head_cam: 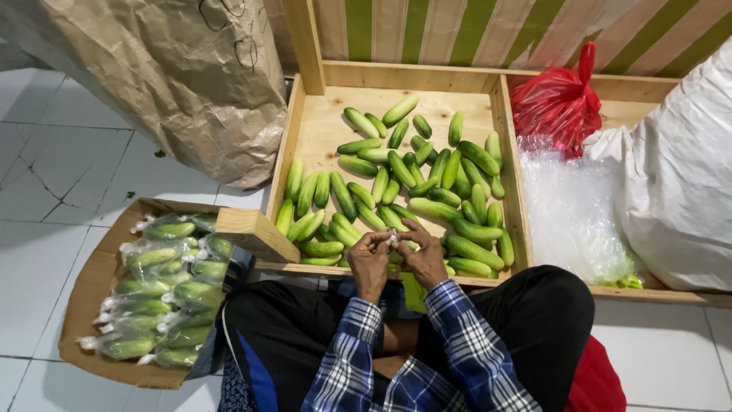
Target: Packing individual cucumbers into plastic bags and placing them into a cardboard box
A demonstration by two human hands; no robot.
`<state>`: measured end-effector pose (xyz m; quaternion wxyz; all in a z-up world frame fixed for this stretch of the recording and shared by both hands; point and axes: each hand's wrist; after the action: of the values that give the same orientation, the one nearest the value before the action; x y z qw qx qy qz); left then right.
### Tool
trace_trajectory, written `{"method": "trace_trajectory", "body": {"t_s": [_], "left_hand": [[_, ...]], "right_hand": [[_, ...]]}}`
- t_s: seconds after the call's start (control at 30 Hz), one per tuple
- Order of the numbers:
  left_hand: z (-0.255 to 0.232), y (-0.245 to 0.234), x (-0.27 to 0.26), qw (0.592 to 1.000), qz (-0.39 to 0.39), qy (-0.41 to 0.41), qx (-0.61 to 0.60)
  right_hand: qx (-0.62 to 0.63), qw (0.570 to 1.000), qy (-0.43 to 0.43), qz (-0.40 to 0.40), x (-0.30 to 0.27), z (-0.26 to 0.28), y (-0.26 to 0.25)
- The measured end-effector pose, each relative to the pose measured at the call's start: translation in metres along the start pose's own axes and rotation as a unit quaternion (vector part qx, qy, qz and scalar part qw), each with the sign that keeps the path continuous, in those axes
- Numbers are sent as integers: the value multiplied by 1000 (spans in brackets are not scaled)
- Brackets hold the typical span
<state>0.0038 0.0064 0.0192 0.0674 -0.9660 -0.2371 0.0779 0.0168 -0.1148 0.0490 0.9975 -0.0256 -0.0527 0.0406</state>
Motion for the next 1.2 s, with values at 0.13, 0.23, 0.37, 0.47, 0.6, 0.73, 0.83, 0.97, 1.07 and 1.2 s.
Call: {"method": "trace_trajectory", "body": {"t_s": [0.13,0.23,0.37,0.47,0.6,0.73,0.83,0.97,1.07,1.2], "left_hand": [[1,-2,1,999,21,25,-6],[11,-3,0,999,13,49,19],[15,0,-4,998,20,47,-20],[16,4,-5,998,17,41,-52],[23,7,-2,998,-12,36,-56],[12,6,-10,997,-38,25,-68],[-1,0,-15,996,-66,46,-37],[1,1,-26,996,-45,55,-55],[34,17,-16,993,-64,25,-95],[51,26,-9,987,-99,-17,-122]], "right_hand": [[63,997,36,-17,3,-3,2],[160,979,121,-27,1,-4,6],[283,935,209,-44,0,-6,8],[316,919,237,-24,-1,8,5],[346,903,254,-8,2,3,2],[337,901,273,-4,4,17,2],[315,910,271,-3,4,26,4],[347,907,240,-6,4,14,4],[351,906,235,-3,-4,30,7],[345,905,251,7,-10,63,10]]}}
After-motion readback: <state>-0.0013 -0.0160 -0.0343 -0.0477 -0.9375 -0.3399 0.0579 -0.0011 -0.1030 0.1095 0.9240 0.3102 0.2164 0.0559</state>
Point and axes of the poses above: each hand's wrist, its own x-axis towards the middle knuckle, its own y-axis out of the palm, z = x × y, and after that the axes turned 12 degrees about x, right-handed
